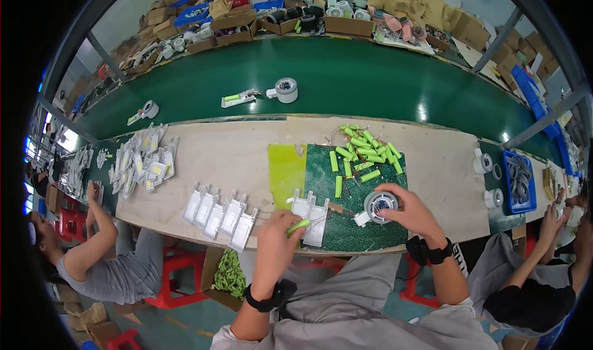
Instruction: The person is assembling battery packs by applying tape to secure the batteries into a plastic housing.
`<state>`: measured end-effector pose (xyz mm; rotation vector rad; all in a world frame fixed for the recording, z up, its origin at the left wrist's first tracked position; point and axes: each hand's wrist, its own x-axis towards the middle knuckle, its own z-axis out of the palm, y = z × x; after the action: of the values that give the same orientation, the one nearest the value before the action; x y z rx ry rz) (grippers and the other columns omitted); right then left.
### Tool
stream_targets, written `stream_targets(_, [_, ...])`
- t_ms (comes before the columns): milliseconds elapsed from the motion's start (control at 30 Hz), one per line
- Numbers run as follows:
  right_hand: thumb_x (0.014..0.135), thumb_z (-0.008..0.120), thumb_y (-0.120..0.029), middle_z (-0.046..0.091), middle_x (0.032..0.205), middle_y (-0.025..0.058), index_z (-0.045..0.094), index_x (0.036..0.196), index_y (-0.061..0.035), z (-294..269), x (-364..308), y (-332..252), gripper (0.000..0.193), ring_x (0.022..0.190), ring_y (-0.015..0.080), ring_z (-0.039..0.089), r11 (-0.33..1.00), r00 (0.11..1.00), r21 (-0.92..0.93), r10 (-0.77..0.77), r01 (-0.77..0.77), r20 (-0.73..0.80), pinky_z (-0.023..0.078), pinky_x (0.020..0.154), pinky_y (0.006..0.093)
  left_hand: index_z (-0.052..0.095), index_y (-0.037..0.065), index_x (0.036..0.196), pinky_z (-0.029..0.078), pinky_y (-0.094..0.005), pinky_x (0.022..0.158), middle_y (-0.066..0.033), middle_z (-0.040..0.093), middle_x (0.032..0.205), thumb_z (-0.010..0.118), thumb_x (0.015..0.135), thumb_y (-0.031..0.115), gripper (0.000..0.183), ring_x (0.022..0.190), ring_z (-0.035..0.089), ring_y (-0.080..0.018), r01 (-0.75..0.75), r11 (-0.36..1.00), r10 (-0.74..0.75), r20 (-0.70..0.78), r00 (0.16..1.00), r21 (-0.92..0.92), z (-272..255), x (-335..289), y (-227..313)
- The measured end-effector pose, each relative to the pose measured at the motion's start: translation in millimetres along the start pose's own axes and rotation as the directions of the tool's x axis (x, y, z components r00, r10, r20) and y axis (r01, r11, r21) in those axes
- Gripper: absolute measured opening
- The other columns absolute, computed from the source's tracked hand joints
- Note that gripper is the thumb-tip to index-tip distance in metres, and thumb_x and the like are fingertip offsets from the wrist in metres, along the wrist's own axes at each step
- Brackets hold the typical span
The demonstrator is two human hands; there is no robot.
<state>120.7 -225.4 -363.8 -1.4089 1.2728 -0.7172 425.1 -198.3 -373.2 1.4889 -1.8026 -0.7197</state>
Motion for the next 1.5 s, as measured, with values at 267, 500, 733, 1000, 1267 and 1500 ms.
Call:
stream_targets(267, [0.079,0.075,-0.014,0.064,0.111,0.01,0.058,0.12,-0.0023,13.7,29.9,-34.5,0.046,0.095,0.0172,0.063,0.984,0.981,-0.016,-0.178,0.177,-0.076,0.051,0.079,0.0301,0.07,0.005,0.078,0.038,-0.0394,0.08,-0.0088,0.064,0.071,0.077,0.069,0.011,0.013,0.074,0.06,-0.0288,-0.022,0.952,0.008,0.047,0.999,0.305,10.4,32.2,-9.7])
stream_targets(500, [0.078,0.076,-0.015,0.064,0.109,0.0109,0.059,0.12,-0.0036,27.0,37.7,-30.2,0.047,0.09,0.0189,0.063,0.972,0.973,-0.089,-0.224,0.22,-0.048,0.05,0.075,0.0295,0.063,0.004,0.07,0.039,-0.0417,0.077,-0.0108,0.063,0.069,0.079,0.066,0.017,0.021,0.075,0.06,-0.0297,-0.027,0.863,-0.023,0.092,0.996,0.505,30.1,29.0,-16.8])
stream_targets(733, [0.077,0.076,-0.015,0.064,0.107,0.0103,0.06,0.119,-0.0046,32.2,23.1,-28.4,0.047,0.086,0.0198,0.061,0.955,0.96,-0.127,-0.276,0.268,-0.053,0.049,0.072,0.0302,0.063,0.001,0.08,0.041,-0.0443,0.084,-0.0128,0.065,0.085,0.081,0.066,0.017,0.028,0.083,0.06,-0.0299,-0.08,0.863,0.081,0.02,0.997,0.499,24.7,26.3,4.6])
stream_targets(1000, [0.073,0.078,-0.011,0.061,0.117,0.0124,0.061,0.12,-0.0042,30.9,-9.3,-68.2,0.051,0.098,0.0238,0.061,0.862,0.866,-0.178,-0.494,0.475,-0.079,0.05,0.079,0.0306,0.066,-0.002,0.091,0.046,-0.029,0.079,-0.0085,0.068,0.094,0.073,0.073,-0.005,0.02,0.086,0.06,-0.0163,0.212,0.733,-0.013,0.298,0.955,-0.646,-2.0,25.8,6.1])
stream_targets(1267, [0.072,0.077,-0.012,0.058,0.124,0.0165,0.06,0.121,-0.0006,41.8,-45.9,-69.6,0.054,0.113,0.028,0.058,0.846,0.824,-0.105,-0.532,0.522,-0.193,0.046,0.095,0.0353,0.06,-0.003,0.102,0.05,-0.0319,0.082,-0.0125,0.067,0.092,0.067,0.077,-0.012,0.027,0.089,0.065,-0.0195,0.086,0.492,0.148,0.18,0.972,-0.867,-21.3,6.1,24.6])
stream_targets(1500, [0.078,0.07,-0.002,0.051,0.133,0.0091,0.049,0.134,0.0025,48.1,-87.8,-58.8,0.059,0.121,0.0174,0.051,0.834,0.953,0.463,-0.249,0.301,-0.17,0.04,0.104,0.0325,0.064,-0.004,0.088,0.053,-0.032,0.075,-0.0163,0.07,0.085,0.074,0.073,-0.01,0.019,0.082,0.068,-0.0233,-0.159,0.623,0.268,0.018,0.963,-0.765,-30.1,-17.9,53.2])
